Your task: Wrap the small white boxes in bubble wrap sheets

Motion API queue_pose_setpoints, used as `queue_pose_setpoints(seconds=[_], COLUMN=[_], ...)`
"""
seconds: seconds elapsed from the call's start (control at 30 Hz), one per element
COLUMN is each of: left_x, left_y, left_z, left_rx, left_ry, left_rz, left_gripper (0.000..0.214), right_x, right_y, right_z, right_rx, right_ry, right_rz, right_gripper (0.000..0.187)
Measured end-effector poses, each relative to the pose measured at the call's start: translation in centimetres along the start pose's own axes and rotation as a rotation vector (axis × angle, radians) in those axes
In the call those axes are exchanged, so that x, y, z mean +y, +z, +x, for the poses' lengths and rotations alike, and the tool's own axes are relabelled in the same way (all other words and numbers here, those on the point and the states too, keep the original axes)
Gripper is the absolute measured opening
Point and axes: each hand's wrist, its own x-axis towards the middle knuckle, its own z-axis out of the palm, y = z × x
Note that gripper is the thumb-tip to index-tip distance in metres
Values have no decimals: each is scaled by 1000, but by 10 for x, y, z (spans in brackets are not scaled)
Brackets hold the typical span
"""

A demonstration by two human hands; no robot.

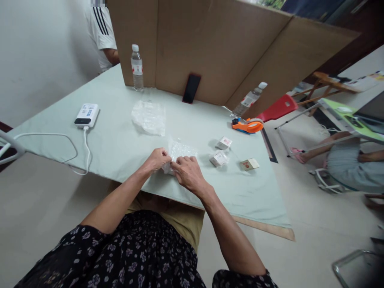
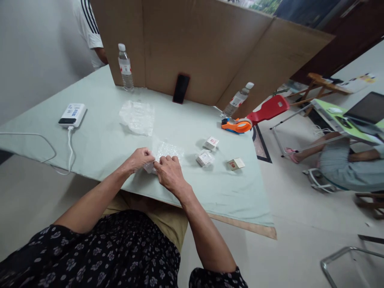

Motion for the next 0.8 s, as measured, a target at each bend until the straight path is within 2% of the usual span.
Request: queue_pose_setpoints(seconds=[0.13, 0.23, 0.3, 0.37, 0.43, 0.47, 0.53, 0.57, 0.67, 0.73, 0.8], left_x=[5, 12, 18, 22, 23, 21, 14, 10, -2, -6, -7], left_y=[7, 0, -4, -6, -4, -1, 6, 10, 18, 20, 21], left_z=[1, -3, -8, -13, -17, -19, -21, -22, -24, -25, -27], left_rx=[-72, -202, -308, -371, -345, -305, -194, -142, -35, -4, -6], left_ry=[-33, -50, -40, 45, 190, 257, 346, 375, 464, 515, 536], left_rz=[-98, -97, -36, 126, 365, 490, 693, 761, 865, 889, 907], left_gripper=[11, 3, 13, 18, 18, 17, 16, 16, 20, 18, 17], right_x=[-1, 1, 3, 8, 13, 15, 20, 21, 19, 15, 11], right_y=[-2, -4, -4, -4, 0, 2, 10, 15, 30, 39, 46], right_z=[-1, -1, -3, -9, -20, -28, -47, -56, -74, -73, -63], right_rx=[5, 6, 20, 73, 191, 263, 372, 382, 247, 167, 161], right_ry=[35, 61, 63, 55, 99, 168, 406, 546, 853, 931, 973], right_rz=[49, 117, 204, 340, 468, 515, 581, 609, 678, 693, 697], right_gripper=[20, 18, 15, 18, 20, 20, 21, 24, 41, 51, 60])
